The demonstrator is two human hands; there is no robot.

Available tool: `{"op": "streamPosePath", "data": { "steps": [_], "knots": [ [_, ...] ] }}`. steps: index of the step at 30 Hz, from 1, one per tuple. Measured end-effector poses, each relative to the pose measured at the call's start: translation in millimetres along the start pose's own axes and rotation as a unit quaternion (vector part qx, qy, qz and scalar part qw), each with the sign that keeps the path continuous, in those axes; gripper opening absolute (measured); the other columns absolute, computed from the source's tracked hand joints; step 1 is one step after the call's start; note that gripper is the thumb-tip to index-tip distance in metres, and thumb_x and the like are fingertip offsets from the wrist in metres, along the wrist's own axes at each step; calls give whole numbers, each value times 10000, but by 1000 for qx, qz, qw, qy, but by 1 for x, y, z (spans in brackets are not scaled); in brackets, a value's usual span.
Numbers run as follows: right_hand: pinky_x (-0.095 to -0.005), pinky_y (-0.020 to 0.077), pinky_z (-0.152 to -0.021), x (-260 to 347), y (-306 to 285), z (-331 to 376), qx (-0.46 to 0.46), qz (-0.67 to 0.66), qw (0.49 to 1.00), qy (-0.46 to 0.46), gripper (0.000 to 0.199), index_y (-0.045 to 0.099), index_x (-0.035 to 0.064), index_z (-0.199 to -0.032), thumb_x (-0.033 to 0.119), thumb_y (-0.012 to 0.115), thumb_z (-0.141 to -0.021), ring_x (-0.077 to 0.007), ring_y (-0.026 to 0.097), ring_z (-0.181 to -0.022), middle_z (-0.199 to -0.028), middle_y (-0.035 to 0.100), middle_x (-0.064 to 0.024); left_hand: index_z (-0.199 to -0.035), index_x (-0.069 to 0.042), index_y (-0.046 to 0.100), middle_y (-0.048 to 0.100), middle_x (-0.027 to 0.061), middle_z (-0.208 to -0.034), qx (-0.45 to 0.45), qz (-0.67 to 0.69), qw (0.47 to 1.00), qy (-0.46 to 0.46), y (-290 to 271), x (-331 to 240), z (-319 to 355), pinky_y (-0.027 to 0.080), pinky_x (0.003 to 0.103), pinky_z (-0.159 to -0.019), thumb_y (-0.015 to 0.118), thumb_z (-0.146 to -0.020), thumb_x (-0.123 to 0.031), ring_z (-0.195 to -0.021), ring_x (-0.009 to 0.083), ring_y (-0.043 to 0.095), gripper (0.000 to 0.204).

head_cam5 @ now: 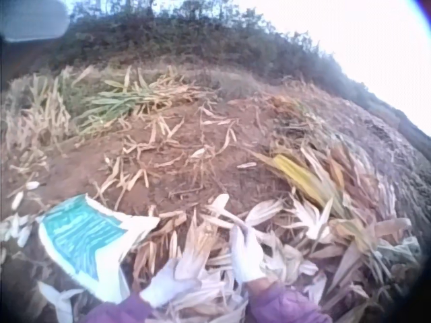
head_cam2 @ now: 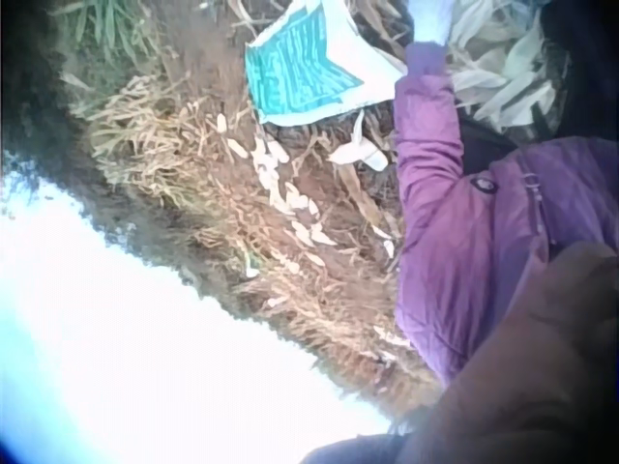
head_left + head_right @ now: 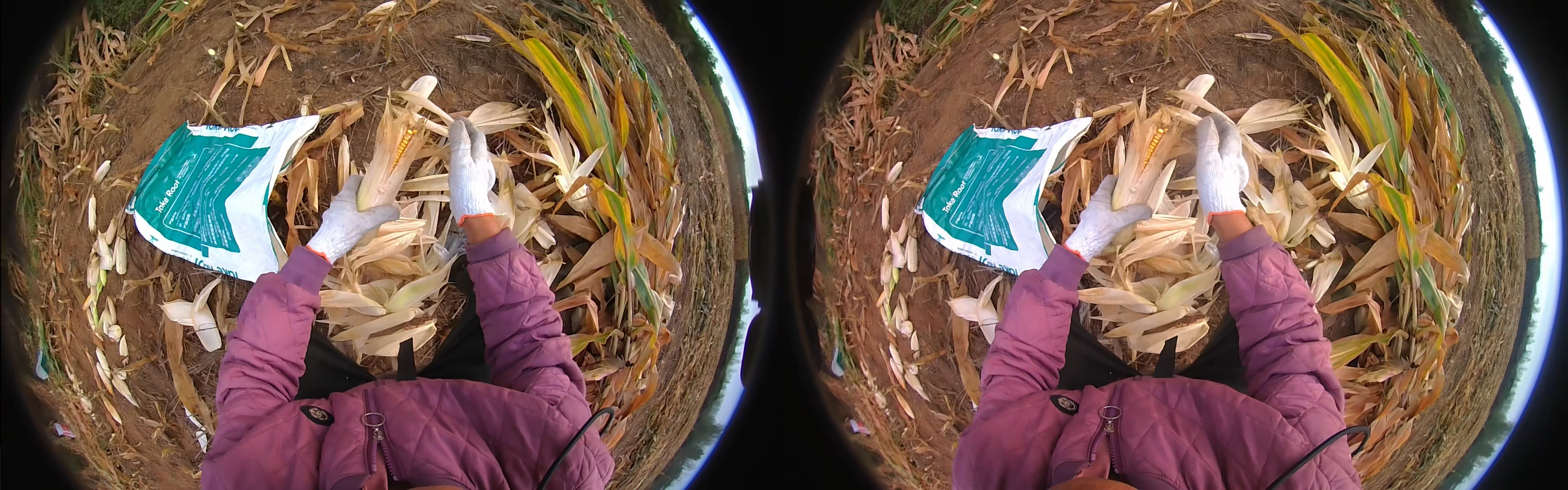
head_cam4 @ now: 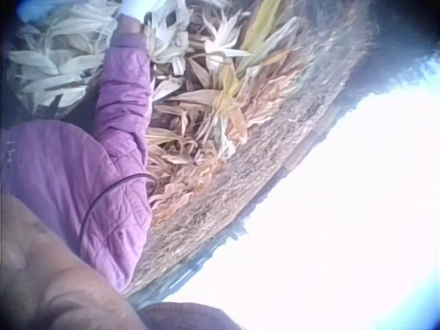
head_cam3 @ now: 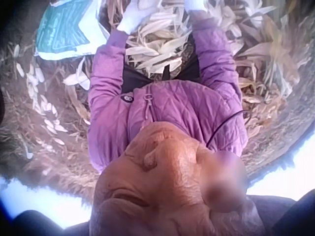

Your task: The person sits on the ground and shucks corn cobs by hand, removing the husks and silk. The shucked corn is placed into a white sack, while the husks are discarded on the ground.

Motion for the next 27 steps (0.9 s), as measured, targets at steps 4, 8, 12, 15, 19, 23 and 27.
{"op": "streamPosePath", "data": {
  "steps": [4,8,12,15,19,23,27],
  "knots": [
    [-293,430,-885,-35,36,-1,151,-113,973,129,684,542,-10,-1271,547,550,-876,-180,578,-986,-1120,635,-135,-1239,-5,473,619,194,-1086,-16,-61,998,19,4,-13,-7,471,355,-875,772,-636,-521,-1000,295,613,848],
    [-258,467,-739,-40,50,9,146,-211,947,195,516,607,-47,-1143,412,577,-912,-118,574,-820,-925,648,-77,-1240,-1,473,620,189,-1084,-29,-2,1000,10,7,-11,-9,471,358,-869,757,-665,-510,-990,289,616,819],
    [-237,469,-660,-33,61,13,126,-265,935,200,356,625,4,-1094,319,566,-942,-81,551,-740,-878,631,-20,-1261,6,467,611,169,-1098,-24,146,989,20,5,-4,-20,474,342,-855,705,-749,-489,-963,250,615,751],
    [-277,481,-730,-41,77,22,118,-380,890,224,302,608,20,-1086,281,515,-967,-137,580,-800,-944,636,-50,-1286,4,460,604,123,-1099,-11,314,949,-20,19,4,-18,486,317,-829,684,-794,-458,-963,182,603,711],
    [-304,479,-782,-21,94,29,117,-475,846,211,290,608,17,-999,279,487,-977,-180,589,-823,-901,637,-82,-1291,-21,454,589,84,-1084,-15,533,845,-30,25,12,-21,508,313,-805,631,-877,-396,-918,153,602,586],
    [-287,471,-682,2,76,18,125,-129,984,0,364,652,-9,-986,335,540,-954,-85,551,-726,-808,646,-47,-1267,-65,492,610,78,-1109,19,564,825,-26,21,8,-21,524,352,-848,567,-928,-385,-948,189,619,472],
    [-320,483,-599,27,89,40,254,-20,965,-59,343,675,-7,-925,326,592,-913,-147,596,-613,-686,644,-89,-1245,-70,506,611,76,-1088,-28,462,885,-55,8,22,-21,526,336,-835,552,-939,-328,-946,176,620,403]
  ]
}}
Point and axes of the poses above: each hand's wrist, its own z-axis away from the middle knuckle, its own y-axis out of the palm, x = y × z, the point moved 9 cm from there along -z, towards the middle knuckle
